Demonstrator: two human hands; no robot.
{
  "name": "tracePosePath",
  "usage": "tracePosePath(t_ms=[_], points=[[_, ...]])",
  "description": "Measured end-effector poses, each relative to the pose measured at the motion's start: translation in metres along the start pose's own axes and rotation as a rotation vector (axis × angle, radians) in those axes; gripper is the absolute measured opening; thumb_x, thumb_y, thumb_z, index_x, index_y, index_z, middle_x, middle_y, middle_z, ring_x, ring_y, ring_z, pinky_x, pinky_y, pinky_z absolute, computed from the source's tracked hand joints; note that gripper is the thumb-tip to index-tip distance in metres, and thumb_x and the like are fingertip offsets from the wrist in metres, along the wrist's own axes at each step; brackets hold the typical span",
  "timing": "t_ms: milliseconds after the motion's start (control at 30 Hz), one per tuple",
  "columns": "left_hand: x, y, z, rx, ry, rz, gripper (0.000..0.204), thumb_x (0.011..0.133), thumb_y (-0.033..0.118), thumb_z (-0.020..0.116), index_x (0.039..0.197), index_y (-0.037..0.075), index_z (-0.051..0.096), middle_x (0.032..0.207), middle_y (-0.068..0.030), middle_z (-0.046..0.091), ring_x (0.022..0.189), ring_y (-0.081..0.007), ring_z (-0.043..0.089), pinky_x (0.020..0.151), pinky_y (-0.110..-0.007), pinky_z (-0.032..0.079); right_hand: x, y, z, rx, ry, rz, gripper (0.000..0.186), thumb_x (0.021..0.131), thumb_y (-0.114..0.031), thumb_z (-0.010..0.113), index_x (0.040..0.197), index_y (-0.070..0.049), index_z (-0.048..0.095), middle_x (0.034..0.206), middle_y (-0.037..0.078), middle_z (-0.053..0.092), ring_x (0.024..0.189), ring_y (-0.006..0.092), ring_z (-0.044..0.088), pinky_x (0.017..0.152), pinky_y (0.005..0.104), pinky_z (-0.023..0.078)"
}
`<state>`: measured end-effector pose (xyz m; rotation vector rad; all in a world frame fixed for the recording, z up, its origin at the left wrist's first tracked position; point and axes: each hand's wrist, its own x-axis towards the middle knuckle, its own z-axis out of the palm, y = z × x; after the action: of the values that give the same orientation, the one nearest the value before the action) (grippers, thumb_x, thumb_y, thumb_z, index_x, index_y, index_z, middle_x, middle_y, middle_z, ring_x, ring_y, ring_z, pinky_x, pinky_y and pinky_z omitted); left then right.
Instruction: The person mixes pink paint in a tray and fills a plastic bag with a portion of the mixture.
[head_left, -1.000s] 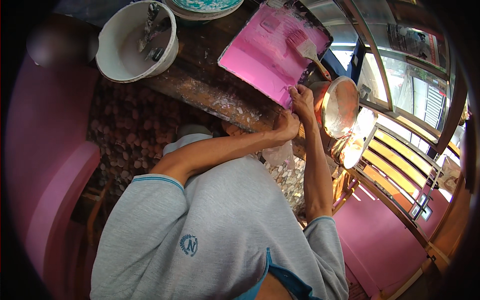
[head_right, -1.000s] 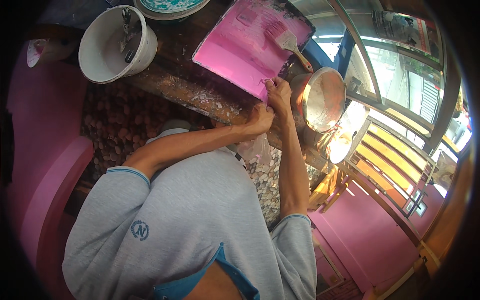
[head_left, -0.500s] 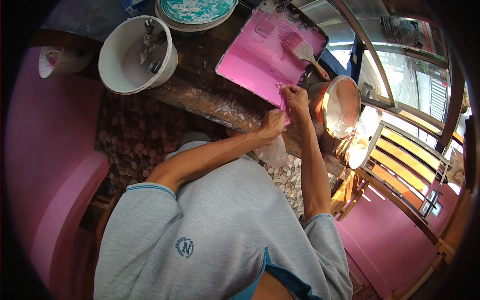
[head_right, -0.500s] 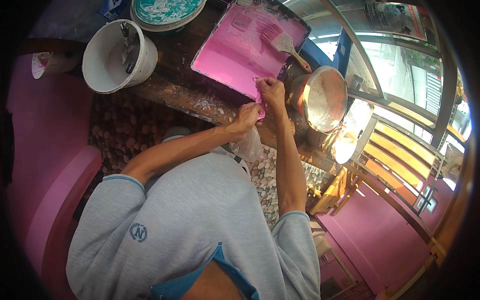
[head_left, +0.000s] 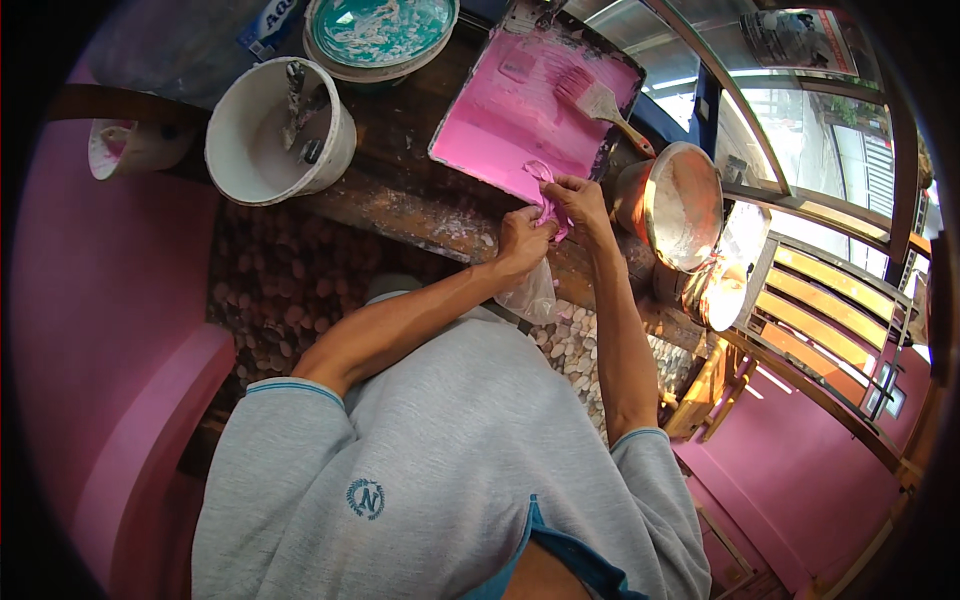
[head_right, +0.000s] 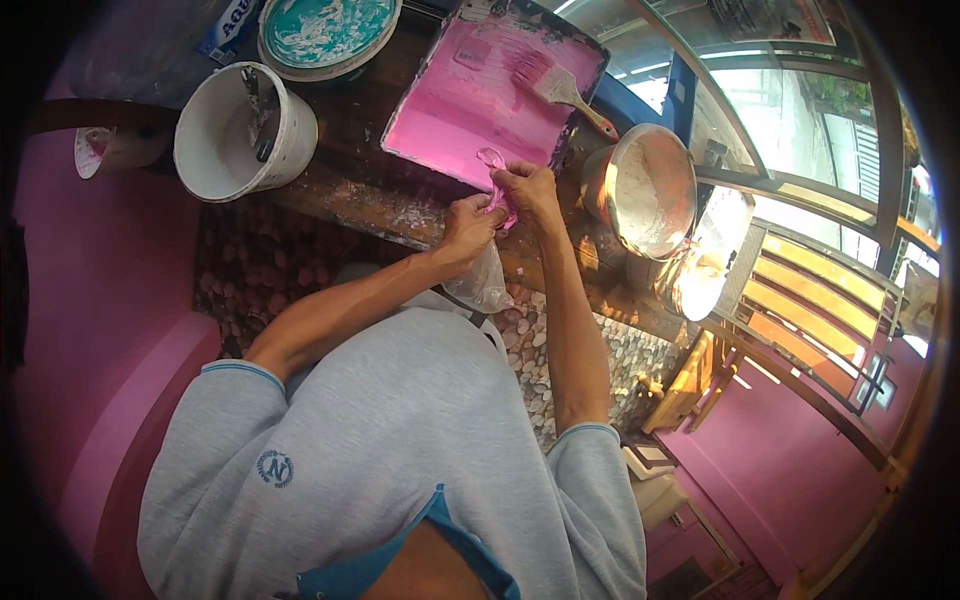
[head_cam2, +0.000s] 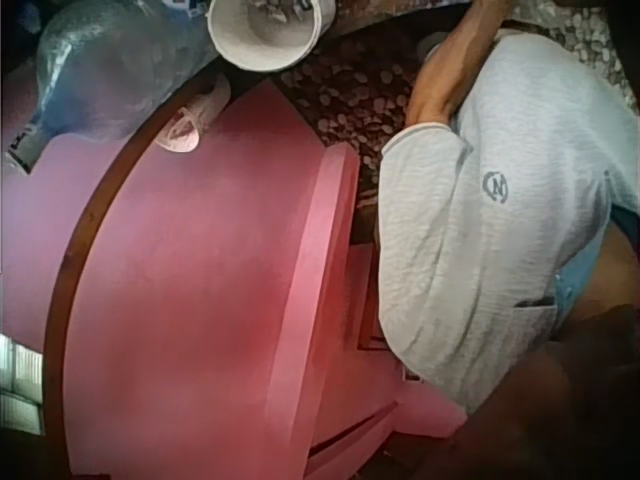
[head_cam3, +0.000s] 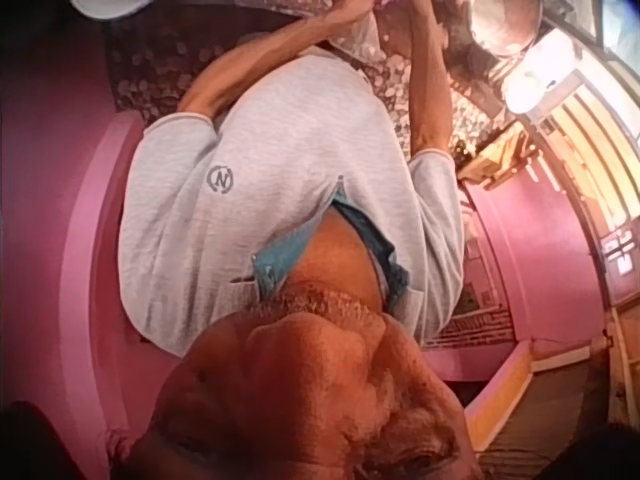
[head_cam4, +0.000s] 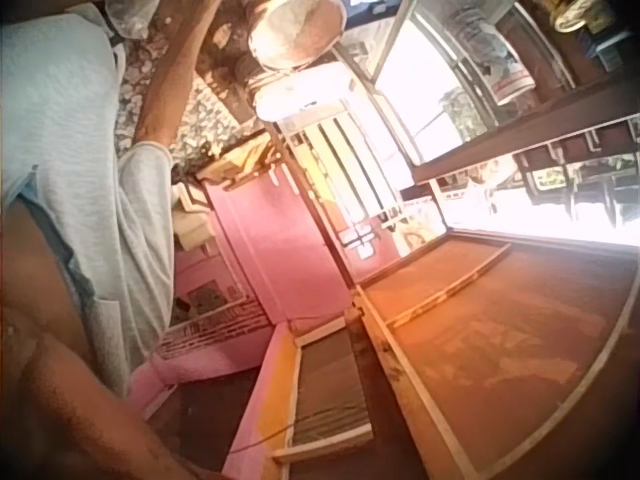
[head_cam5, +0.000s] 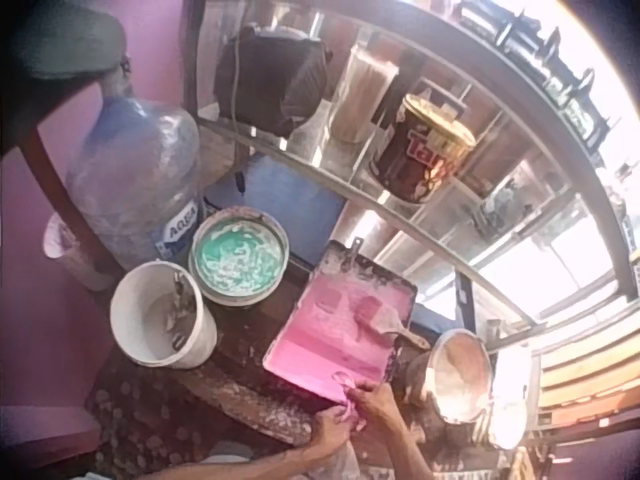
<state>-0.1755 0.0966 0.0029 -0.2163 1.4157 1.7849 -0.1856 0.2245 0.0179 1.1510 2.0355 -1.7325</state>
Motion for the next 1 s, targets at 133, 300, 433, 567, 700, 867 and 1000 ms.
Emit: tracePosePath(t_ms=[133,300,433,567,700,867,1000], points=[[-0.002,0.009,-0.006,-0.123,-0.008,-0.021,0.012,0.085,0.007,0.062,0.091,-0.003,0.063,0.082,-0.0045,0.064,0.068,-0.0078,0.057,0.059,-0.022,0.047,0.0,0.002,-0.002,0.056,0.019,-0.008,0.02,0.079,-0.015,0.071,0.088,0.003,0.067,0.071,0.0,0.061,0.059,0.0054,0.05,0.051,0.0199,0.038],[-0.003,0.015,-0.015,-0.133,0.005,-0.005,0.01,0.085,0.007,0.062,0.09,-0.002,0.064,0.081,-0.0034,0.063,0.068,-0.0071,0.056,0.059,-0.021,0.046,-0.021,-0.002,-0.002,0.163,-0.026,0.02,0.019,0.08,-0.014,0.07,0.087,0.003,0.066,0.069,0.001,0.06,0.06,0.007,0.051,0.053,0.0213,0.041],[-0.006,0.008,-0.019,-0.176,-0.049,-0.024,0.011,0.087,0.008,0.06,0.09,-0.002,0.063,0.079,-0.0037,0.062,0.069,-0.008,0.058,0.059,-0.021,0.047,-0.024,0.005,-0.001,0.21,0.03,-0.067,0.014,0.081,-0.01,0.067,0.085,0.003,0.066,0.069,0.0,0.059,0.061,0.007,0.052,0.055,0.0214,0.041],[-0.009,0.011,-0.016,-0.249,-0.041,-0.068,0.012,0.088,0.009,0.059,0.092,-0.001,0.063,0.078,-0.0038,0.062,0.068,-0.0085,0.058,0.058,-0.021,0.047,-0.025,0.012,-0.003,0.246,0.139,-0.115,0.012,0.081,-0.009,0.067,0.082,0.003,0.065,0.069,0.001,0.059,0.061,0.0068,0.051,0.054,0.0214,0.041],[-0.007,0.014,-0.021,-0.201,-0.018,-0.058,0.012,0.088,0.01,0.06,0.092,-0.002,0.063,0.078,-0.0037,0.062,0.066,-0.0084,0.058,0.057,-0.021,0.047,-0.047,-0.006,0.001,0.184,0.104,-0.046,0.012,0.081,-0.008,0.067,0.081,0.003,0.065,0.067,0.001,0.059,0.058,0.0066,0.05,0.052,0.0207,0.039],[-0.008,0.016,-0.022,-0.124,0.025,-0.006,0.012,0.087,0.01,0.061,0.09,-0.001,0.063,0.076,-0.0034,0.062,0.064,-0.0079,0.057,0.058,-0.019,0.047,-0.047,0.013,-0.002,0.309,-0.052,-0.013,0.013,0.08,-0.009,0.068,0.081,0.004,0.064,0.064,0.002,0.059,0.051,0.0061,0.047,0.047,0.0201,0.036],[-0.012,0.016,-0.024,-0.191,-0.023,-0.052,0.011,0.086,0.009,0.062,0.092,-0.001,0.062,0.077,-0.0036,0.062,0.065,-0.0081,0.057,0.059,-0.02,0.048,-0.05,0.01,0.001,0.364,-0.003,-0.033,0.014,0.08,-0.009,0.068,0.081,0.004,0.065,0.066,0.003,0.06,0.053,0.0061,0.05,0.048,0.0203,0.038]])
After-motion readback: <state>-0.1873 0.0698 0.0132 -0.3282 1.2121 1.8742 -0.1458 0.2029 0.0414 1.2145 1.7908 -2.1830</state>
